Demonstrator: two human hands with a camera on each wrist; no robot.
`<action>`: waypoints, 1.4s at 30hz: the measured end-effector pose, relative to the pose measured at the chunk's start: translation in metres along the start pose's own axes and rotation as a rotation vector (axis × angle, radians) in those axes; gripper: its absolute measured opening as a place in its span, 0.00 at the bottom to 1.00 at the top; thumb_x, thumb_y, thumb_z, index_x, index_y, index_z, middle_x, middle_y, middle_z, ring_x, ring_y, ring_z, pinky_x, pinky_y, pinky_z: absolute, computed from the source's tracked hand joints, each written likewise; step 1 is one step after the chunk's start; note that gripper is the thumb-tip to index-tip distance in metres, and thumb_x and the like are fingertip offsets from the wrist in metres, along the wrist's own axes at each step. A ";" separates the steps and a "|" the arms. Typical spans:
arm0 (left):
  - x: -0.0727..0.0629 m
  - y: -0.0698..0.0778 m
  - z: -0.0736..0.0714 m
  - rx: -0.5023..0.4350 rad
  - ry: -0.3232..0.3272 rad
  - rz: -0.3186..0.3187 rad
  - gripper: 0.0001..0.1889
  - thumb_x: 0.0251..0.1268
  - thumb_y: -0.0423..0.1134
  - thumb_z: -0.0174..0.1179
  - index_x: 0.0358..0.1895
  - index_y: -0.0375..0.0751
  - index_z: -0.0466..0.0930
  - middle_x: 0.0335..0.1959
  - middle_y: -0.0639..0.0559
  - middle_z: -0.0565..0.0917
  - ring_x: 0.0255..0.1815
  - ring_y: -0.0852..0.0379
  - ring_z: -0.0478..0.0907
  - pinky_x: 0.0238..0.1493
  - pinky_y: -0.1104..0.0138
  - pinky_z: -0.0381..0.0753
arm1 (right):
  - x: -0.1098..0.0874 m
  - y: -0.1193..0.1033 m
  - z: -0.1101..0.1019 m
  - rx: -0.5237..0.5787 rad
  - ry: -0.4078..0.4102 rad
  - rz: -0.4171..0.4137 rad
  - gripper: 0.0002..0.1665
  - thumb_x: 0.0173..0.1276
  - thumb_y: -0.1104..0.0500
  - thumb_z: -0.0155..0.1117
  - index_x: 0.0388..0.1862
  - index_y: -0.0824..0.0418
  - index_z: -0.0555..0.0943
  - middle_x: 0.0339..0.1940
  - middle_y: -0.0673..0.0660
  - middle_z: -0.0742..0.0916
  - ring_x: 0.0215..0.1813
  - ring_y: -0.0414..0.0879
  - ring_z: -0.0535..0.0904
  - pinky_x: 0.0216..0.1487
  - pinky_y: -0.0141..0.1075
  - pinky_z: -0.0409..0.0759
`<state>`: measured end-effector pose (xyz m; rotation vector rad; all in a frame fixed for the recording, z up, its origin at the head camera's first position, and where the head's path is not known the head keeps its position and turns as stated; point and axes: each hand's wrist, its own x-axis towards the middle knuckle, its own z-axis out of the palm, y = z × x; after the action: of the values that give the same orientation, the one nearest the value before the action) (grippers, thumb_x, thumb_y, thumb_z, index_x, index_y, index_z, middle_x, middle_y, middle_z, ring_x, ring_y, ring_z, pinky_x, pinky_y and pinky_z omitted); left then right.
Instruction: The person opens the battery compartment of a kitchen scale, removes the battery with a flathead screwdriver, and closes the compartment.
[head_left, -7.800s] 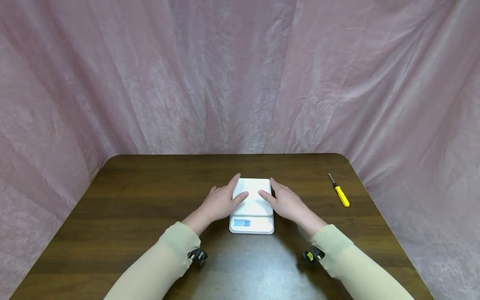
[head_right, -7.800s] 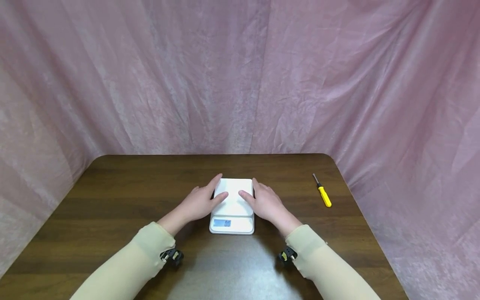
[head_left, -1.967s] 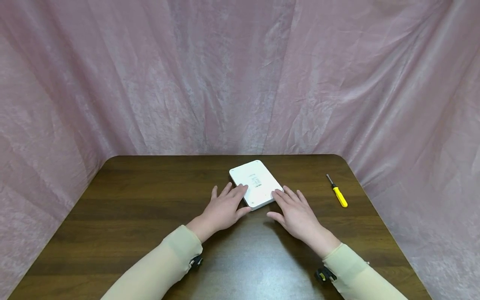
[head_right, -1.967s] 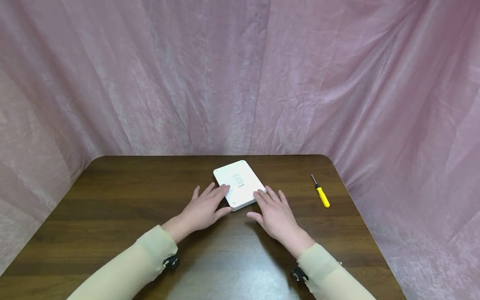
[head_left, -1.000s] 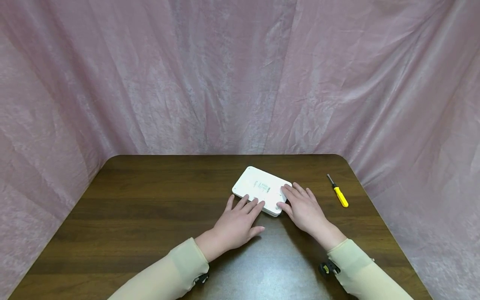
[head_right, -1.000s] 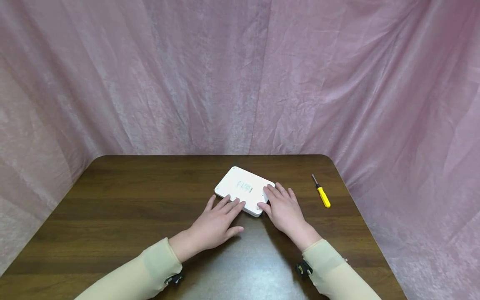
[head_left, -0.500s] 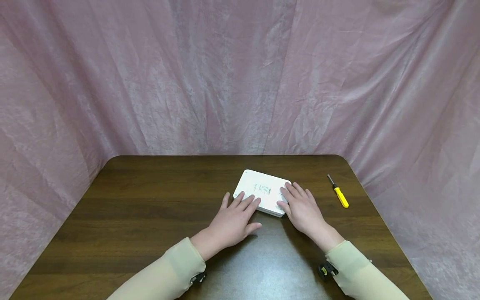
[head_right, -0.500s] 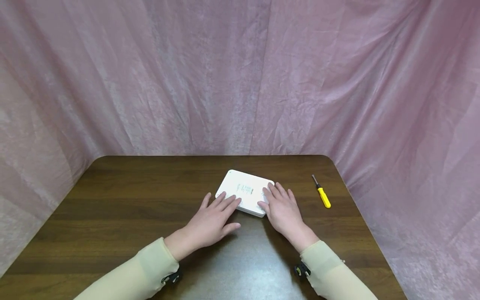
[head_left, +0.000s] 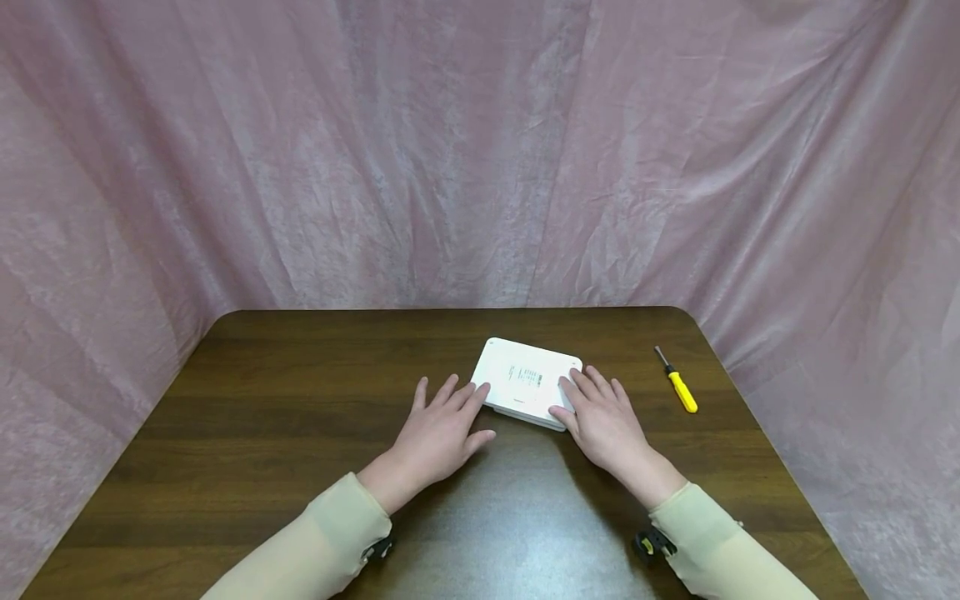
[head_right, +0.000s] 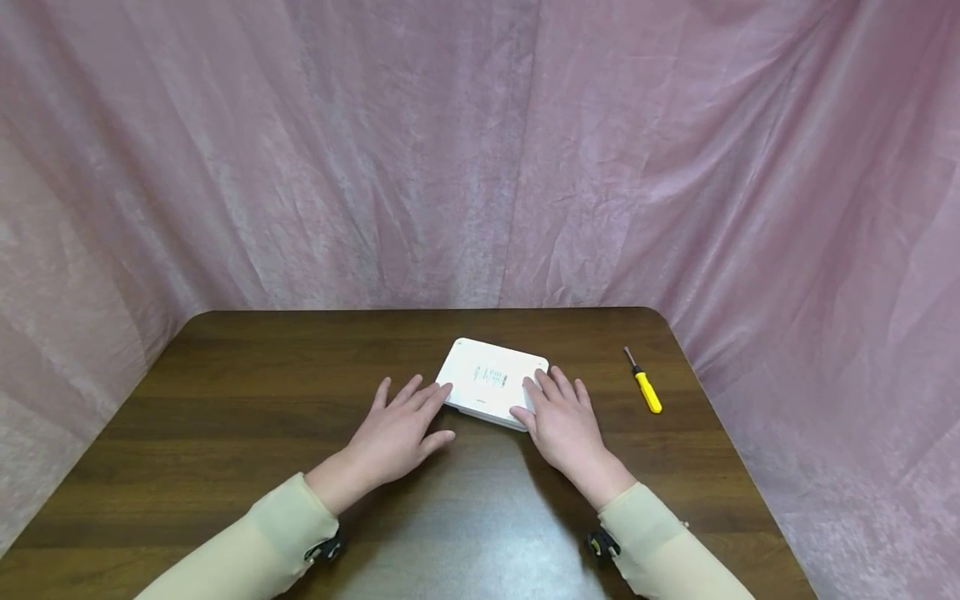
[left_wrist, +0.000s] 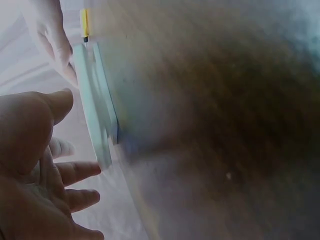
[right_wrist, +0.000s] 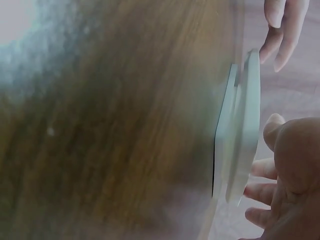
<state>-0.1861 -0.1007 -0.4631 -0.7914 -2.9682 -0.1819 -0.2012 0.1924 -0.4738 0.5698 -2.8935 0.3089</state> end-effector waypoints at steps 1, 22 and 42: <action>-0.001 0.001 0.001 0.004 0.000 0.002 0.40 0.85 0.65 0.56 0.88 0.47 0.65 0.81 0.44 0.75 0.86 0.35 0.62 0.81 0.27 0.52 | 0.000 0.000 0.000 -0.002 0.000 0.000 0.35 0.86 0.45 0.64 0.79 0.67 0.78 0.79 0.70 0.78 0.84 0.70 0.66 0.78 0.73 0.63; -0.014 0.014 -0.002 0.015 -0.005 0.053 0.39 0.84 0.65 0.58 0.87 0.47 0.67 0.76 0.46 0.80 0.83 0.39 0.69 0.80 0.27 0.55 | 0.011 0.011 -0.003 0.039 -0.086 0.009 0.33 0.88 0.47 0.62 0.81 0.65 0.77 0.82 0.66 0.76 0.86 0.68 0.63 0.80 0.73 0.59; 0.000 0.002 0.001 -0.114 0.018 -0.027 0.39 0.85 0.65 0.56 0.86 0.45 0.68 0.89 0.44 0.62 0.88 0.36 0.57 0.81 0.27 0.51 | 0.009 0.007 -0.007 0.040 -0.044 -0.037 0.35 0.85 0.47 0.67 0.81 0.65 0.77 0.82 0.65 0.77 0.87 0.67 0.62 0.81 0.72 0.58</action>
<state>-0.1855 -0.0988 -0.4640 -0.7577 -2.9749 -0.3611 -0.2114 0.1970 -0.4666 0.6440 -2.9214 0.3541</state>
